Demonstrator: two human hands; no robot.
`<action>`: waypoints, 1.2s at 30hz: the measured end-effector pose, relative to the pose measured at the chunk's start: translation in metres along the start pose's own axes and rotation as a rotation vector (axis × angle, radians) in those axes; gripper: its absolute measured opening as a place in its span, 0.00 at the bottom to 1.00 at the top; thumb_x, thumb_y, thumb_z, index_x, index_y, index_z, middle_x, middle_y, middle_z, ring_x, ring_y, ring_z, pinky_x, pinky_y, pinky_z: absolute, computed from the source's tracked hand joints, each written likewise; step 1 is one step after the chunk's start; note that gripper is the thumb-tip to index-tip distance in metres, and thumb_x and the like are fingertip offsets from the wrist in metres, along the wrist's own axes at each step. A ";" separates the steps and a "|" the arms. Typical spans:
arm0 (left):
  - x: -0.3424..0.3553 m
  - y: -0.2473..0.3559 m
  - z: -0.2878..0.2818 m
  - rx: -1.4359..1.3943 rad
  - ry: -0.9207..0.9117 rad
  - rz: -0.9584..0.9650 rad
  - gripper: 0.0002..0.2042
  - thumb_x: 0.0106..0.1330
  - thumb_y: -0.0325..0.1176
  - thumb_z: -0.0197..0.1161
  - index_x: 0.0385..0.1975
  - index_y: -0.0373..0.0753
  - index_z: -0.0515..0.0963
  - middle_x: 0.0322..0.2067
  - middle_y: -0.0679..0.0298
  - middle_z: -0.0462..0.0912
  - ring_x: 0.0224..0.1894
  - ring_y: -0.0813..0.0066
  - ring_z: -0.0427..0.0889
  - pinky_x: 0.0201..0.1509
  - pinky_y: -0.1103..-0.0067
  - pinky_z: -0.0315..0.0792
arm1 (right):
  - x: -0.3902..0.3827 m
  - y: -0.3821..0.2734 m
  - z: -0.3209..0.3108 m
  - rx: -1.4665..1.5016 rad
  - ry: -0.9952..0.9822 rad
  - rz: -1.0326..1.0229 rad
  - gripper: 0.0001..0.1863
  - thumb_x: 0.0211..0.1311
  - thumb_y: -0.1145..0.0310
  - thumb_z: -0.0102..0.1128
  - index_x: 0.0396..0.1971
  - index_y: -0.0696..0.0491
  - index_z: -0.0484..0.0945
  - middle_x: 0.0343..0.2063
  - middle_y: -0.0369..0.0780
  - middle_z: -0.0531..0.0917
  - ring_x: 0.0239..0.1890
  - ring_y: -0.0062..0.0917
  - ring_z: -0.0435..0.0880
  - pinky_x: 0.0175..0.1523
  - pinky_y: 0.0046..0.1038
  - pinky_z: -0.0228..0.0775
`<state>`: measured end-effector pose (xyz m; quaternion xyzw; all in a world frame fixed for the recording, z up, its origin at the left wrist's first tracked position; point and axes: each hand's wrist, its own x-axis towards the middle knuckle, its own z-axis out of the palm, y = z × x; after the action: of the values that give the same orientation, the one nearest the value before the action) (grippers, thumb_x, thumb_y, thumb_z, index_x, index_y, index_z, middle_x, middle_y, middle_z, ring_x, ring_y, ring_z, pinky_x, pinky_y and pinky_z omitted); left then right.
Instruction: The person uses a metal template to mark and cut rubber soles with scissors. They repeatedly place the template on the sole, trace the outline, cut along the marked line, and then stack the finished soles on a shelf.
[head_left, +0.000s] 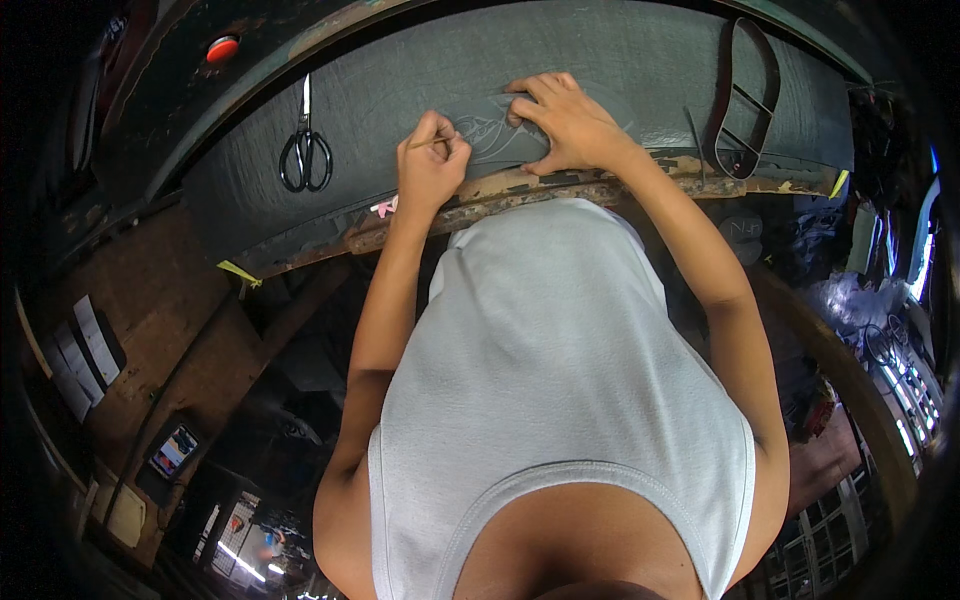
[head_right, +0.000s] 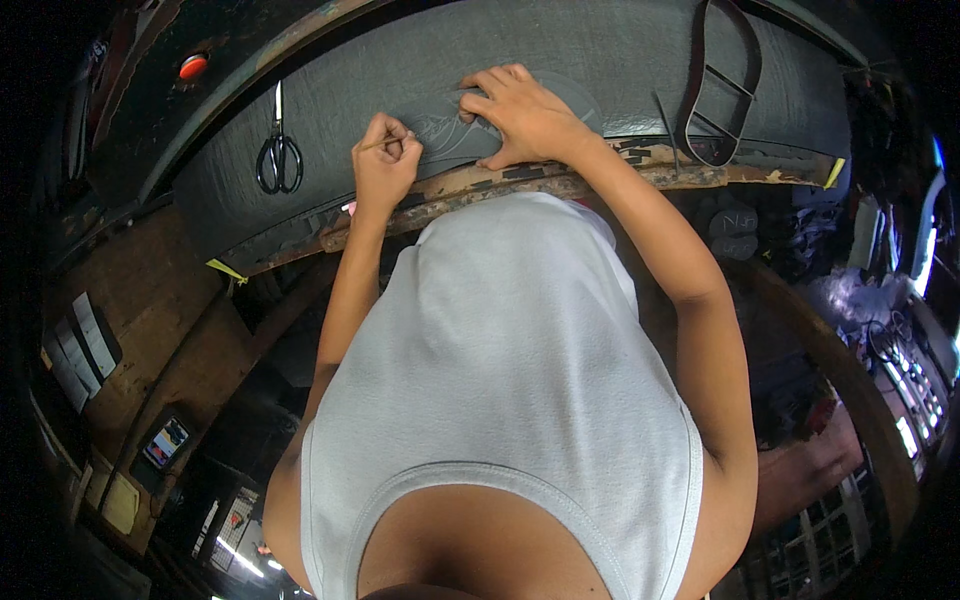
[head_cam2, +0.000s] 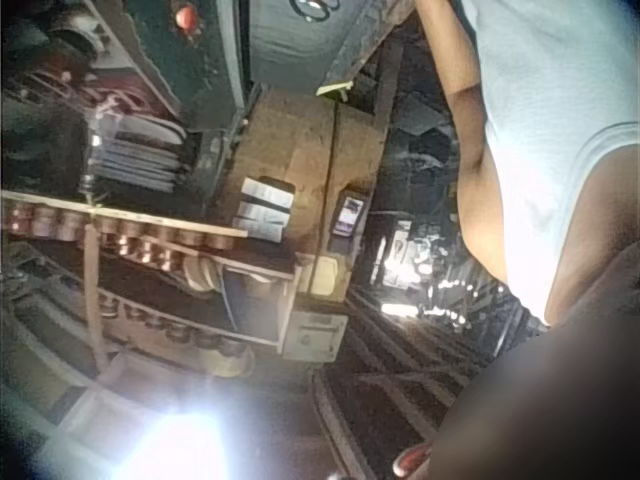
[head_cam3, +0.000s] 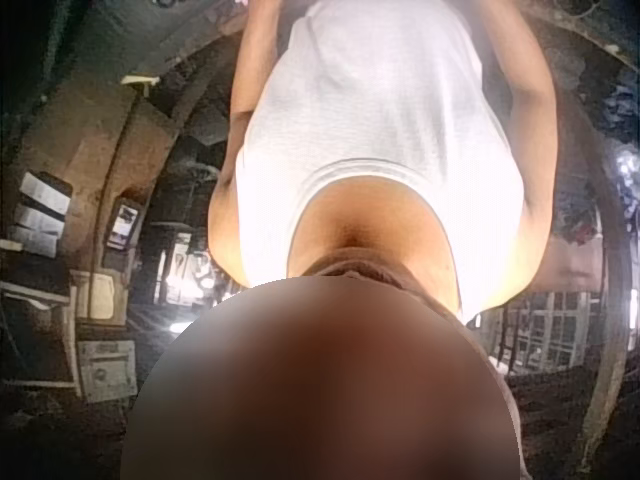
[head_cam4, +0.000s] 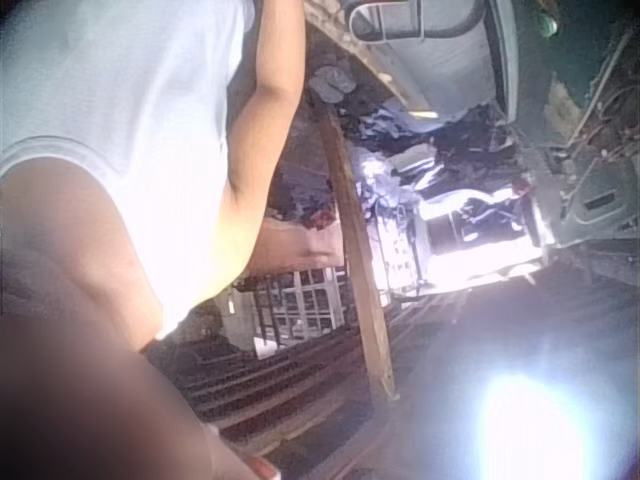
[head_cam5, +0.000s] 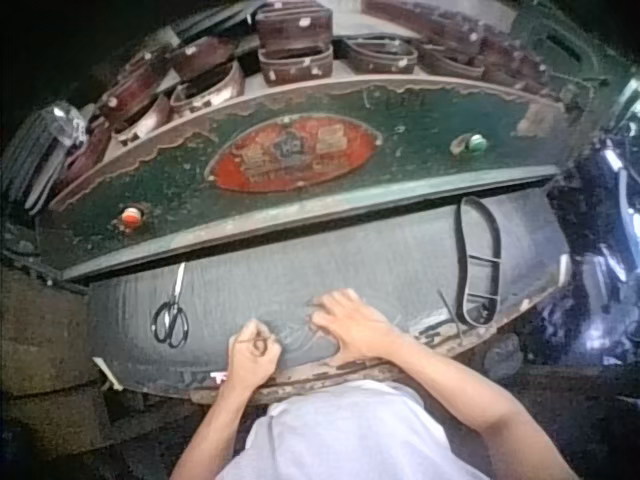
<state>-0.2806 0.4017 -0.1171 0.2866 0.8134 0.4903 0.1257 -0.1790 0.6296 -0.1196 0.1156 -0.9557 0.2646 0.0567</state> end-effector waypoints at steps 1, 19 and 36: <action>0.000 0.000 0.000 0.010 -0.001 -0.004 0.07 0.60 0.21 0.62 0.26 0.37 0.71 0.13 0.73 0.63 0.18 0.90 0.61 0.21 0.83 0.56 | 0.000 0.000 0.000 -0.002 -0.002 0.000 0.30 0.38 0.54 0.82 0.41 0.46 0.74 0.58 0.41 0.76 0.63 0.37 0.72 0.68 0.41 0.60; 0.004 -0.001 0.001 0.015 -0.011 0.009 0.06 0.60 0.21 0.63 0.26 0.37 0.71 0.13 0.73 0.63 0.17 0.90 0.59 0.21 0.82 0.54 | -0.001 0.000 0.001 -0.007 0.008 0.010 0.31 0.38 0.54 0.82 0.41 0.46 0.75 0.58 0.42 0.75 0.63 0.38 0.71 0.68 0.41 0.60; 0.012 0.001 0.008 0.009 0.004 0.053 0.06 0.60 0.21 0.63 0.26 0.37 0.72 0.15 0.74 0.67 0.18 0.90 0.60 0.21 0.84 0.55 | -0.001 -0.001 -0.001 0.004 0.008 0.015 0.31 0.39 0.53 0.82 0.42 0.46 0.75 0.57 0.40 0.76 0.62 0.36 0.72 0.68 0.40 0.61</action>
<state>-0.2862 0.4150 -0.1195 0.3074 0.8080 0.4905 0.1098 -0.1775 0.6295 -0.1190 0.1077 -0.9558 0.2675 0.0582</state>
